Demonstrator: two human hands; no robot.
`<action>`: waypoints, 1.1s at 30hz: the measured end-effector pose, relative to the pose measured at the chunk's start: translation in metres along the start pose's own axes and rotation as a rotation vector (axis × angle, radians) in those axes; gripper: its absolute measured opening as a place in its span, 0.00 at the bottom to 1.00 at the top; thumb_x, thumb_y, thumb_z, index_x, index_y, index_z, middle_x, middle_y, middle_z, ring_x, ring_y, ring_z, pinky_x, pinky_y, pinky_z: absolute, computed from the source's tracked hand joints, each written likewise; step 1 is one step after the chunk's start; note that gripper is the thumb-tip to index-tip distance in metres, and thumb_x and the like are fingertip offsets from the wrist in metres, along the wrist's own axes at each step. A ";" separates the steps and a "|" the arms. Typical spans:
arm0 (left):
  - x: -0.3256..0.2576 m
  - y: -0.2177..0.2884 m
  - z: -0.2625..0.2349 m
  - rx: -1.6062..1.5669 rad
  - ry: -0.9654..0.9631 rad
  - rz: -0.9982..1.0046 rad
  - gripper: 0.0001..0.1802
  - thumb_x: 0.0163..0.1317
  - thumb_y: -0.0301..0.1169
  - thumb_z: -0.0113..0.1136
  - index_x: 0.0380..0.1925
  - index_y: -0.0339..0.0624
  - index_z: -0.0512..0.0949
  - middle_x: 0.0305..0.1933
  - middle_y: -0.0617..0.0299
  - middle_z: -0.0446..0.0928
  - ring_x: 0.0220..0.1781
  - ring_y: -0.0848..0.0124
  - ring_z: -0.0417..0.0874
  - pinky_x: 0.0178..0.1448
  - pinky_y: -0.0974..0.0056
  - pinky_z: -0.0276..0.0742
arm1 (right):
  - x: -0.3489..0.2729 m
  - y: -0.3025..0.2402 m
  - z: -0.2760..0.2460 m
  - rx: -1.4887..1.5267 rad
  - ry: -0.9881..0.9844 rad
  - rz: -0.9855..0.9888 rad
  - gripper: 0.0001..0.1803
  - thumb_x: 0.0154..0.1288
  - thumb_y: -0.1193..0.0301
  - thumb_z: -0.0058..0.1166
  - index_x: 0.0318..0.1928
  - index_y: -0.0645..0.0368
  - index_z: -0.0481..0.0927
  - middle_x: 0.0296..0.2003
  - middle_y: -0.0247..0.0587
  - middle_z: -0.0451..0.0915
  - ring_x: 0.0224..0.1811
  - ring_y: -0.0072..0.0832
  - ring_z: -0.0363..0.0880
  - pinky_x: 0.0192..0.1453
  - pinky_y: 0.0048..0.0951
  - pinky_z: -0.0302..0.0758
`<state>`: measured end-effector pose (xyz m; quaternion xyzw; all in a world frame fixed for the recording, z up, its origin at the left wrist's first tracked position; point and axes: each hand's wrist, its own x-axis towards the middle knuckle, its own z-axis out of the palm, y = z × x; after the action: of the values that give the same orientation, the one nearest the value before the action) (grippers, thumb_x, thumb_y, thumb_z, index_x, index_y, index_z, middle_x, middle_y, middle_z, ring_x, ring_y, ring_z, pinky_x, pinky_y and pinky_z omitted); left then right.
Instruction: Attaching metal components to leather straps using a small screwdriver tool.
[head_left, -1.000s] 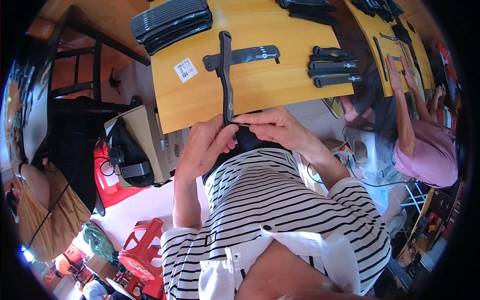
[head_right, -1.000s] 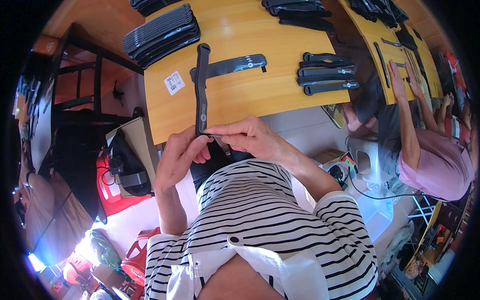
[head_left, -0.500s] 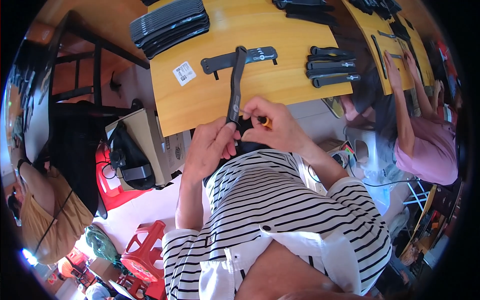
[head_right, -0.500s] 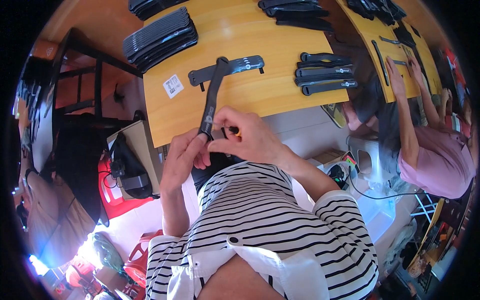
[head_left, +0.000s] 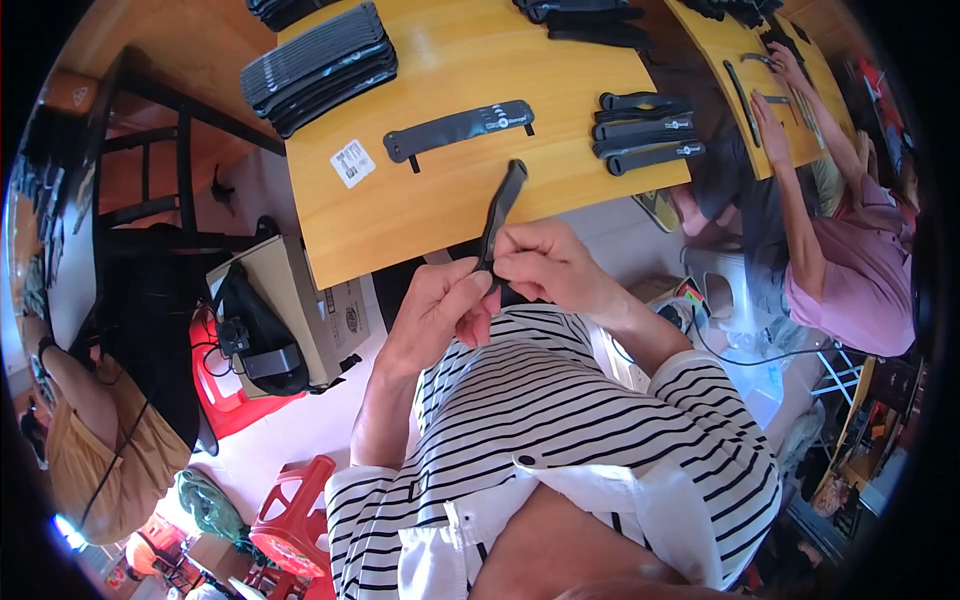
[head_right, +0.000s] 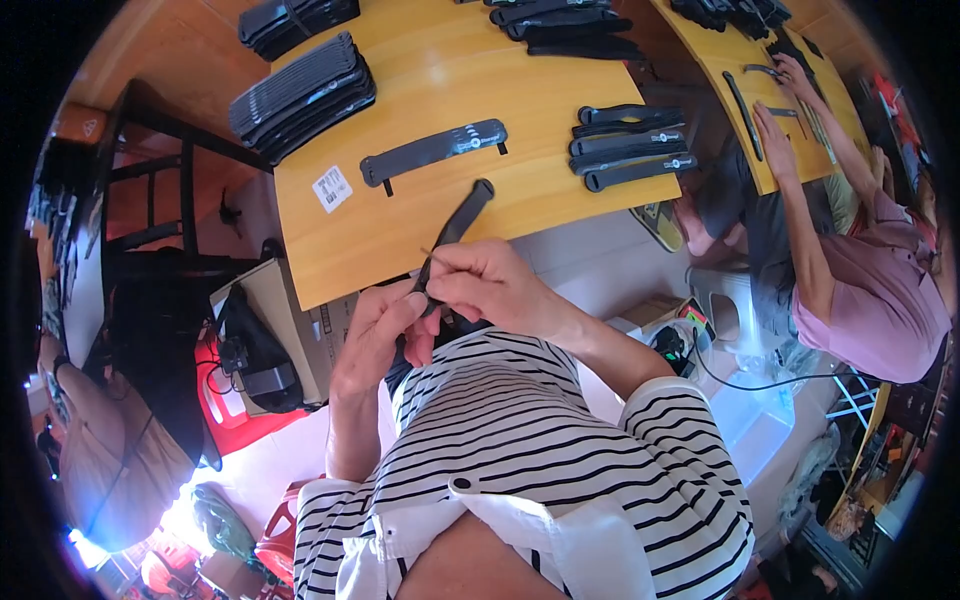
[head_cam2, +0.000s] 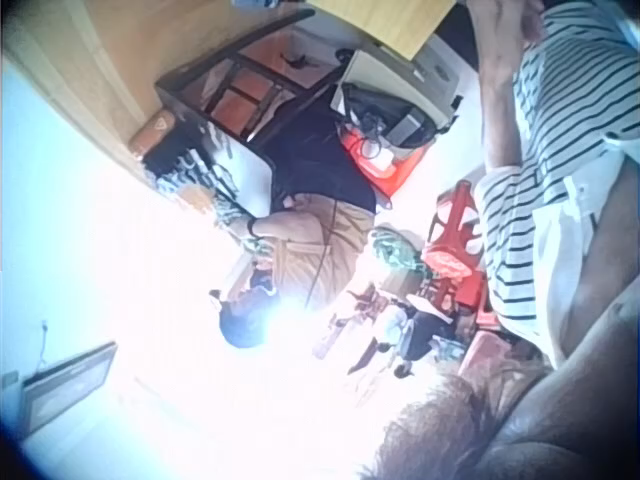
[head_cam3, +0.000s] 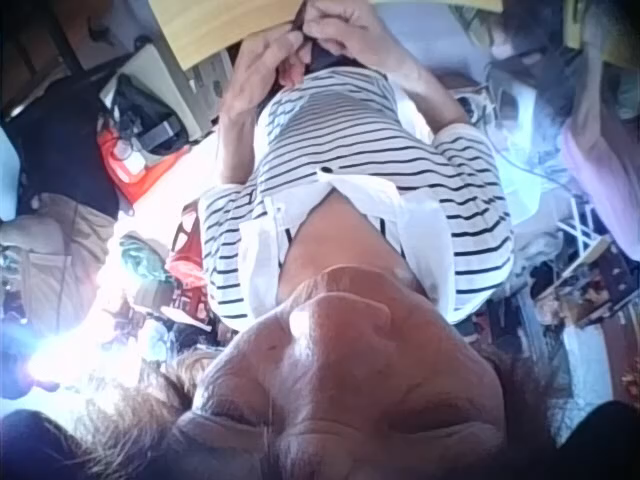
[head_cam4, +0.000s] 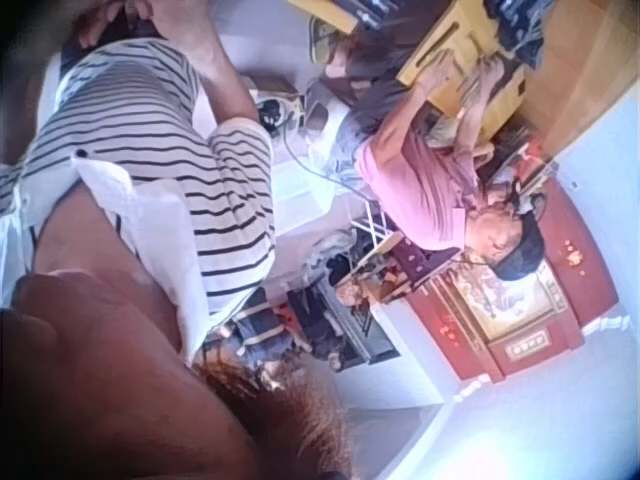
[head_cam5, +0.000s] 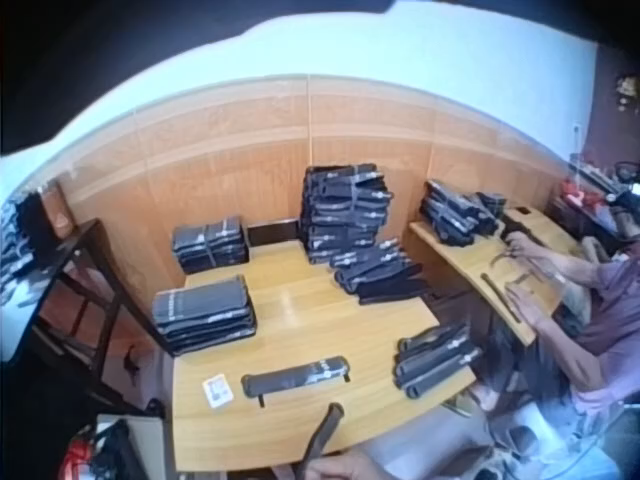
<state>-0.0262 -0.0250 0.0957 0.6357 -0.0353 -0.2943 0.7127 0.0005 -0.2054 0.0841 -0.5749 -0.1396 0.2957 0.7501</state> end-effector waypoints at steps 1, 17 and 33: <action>0.000 -0.001 0.000 0.002 0.001 0.001 0.19 0.64 0.37 0.42 0.21 0.36 0.72 0.12 0.63 0.71 0.13 0.78 0.71 0.17 0.77 0.65 | 0.000 -0.001 0.000 0.000 -0.001 -0.002 0.09 0.62 0.70 0.48 0.25 0.59 0.72 0.13 0.28 0.66 0.15 0.12 0.62 0.17 0.19 0.55; -0.101 -0.050 -0.081 -0.482 0.277 0.093 0.21 0.59 0.40 0.49 0.11 0.40 0.65 0.05 0.64 0.61 0.04 0.77 0.58 0.09 0.72 0.52 | 0.001 -0.111 -0.210 0.945 0.369 -0.501 0.16 0.61 0.71 0.43 0.16 0.55 0.59 0.10 0.25 0.55 0.09 0.15 0.52 0.13 0.15 0.53; -0.023 -0.124 -0.093 -0.313 0.623 -0.072 0.29 0.68 0.49 0.36 0.27 0.35 0.76 0.16 0.57 0.75 0.14 0.74 0.75 0.18 0.75 0.68 | -0.022 -0.137 -0.092 -0.885 0.574 -0.296 0.07 0.58 0.72 0.48 0.25 0.61 0.73 0.15 0.27 0.69 0.15 0.10 0.61 0.19 0.14 0.54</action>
<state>-0.0523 0.0659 -0.0293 0.5787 0.2521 -0.1130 0.7673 0.0727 -0.3128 0.1884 -0.8674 -0.1198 -0.0687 0.4780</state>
